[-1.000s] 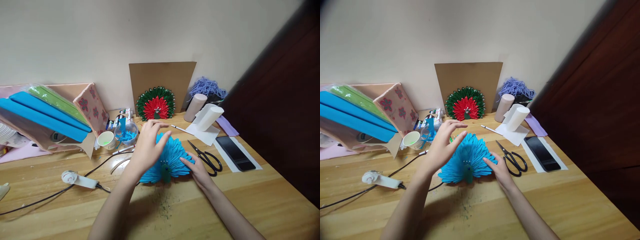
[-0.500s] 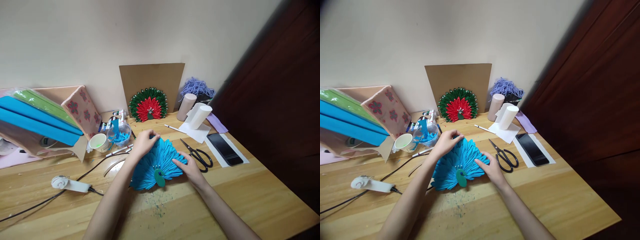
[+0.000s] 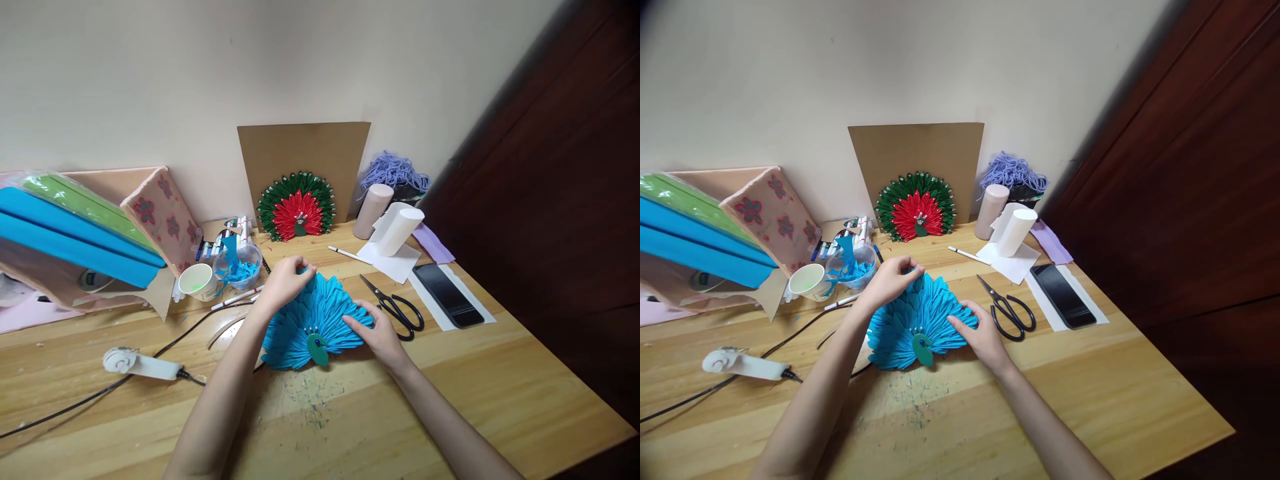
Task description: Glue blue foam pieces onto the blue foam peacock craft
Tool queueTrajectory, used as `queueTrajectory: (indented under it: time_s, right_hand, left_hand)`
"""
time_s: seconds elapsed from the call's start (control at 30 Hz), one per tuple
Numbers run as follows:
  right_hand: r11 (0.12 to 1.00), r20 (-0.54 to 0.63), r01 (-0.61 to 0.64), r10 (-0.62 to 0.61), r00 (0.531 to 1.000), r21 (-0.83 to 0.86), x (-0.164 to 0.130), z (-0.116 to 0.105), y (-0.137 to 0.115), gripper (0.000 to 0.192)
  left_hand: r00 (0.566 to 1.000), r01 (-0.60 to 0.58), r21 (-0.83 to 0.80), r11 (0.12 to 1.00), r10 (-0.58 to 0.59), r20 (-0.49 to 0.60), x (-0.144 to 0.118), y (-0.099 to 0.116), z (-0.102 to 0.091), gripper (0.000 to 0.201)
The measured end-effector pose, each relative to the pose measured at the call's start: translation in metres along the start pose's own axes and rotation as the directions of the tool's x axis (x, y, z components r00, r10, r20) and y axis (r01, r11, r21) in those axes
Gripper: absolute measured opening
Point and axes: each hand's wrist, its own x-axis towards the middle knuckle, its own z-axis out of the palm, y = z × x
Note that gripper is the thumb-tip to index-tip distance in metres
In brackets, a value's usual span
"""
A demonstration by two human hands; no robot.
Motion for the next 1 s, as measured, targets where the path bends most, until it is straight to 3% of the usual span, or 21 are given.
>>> queueTrajectory:
  time_s: [0.4,0.77,1.0]
  right_hand:
    - [0.998,0.012,0.028,-0.027,1.000,-0.059,0.001,-0.002,0.002,0.029]
    - [1.000,0.015,0.014,-0.013,1.000,-0.020,0.002,-0.003,0.003,0.030]
    - [1.000,0.012,-0.005,0.005,1.000,0.004,0.000,-0.002,0.003,0.032]
  left_hand:
    - [1.000,0.010,-0.005,1.000,-0.010,-0.007,-0.001,0.007,-0.002,0.022]
    - [0.995,-0.082,-0.105,0.991,0.087,0.041,-0.001,0.003,-0.003,0.026]
    - [0.984,-0.056,-0.073,0.996,0.067,0.165,-0.003,0.004,-0.015,0.033]
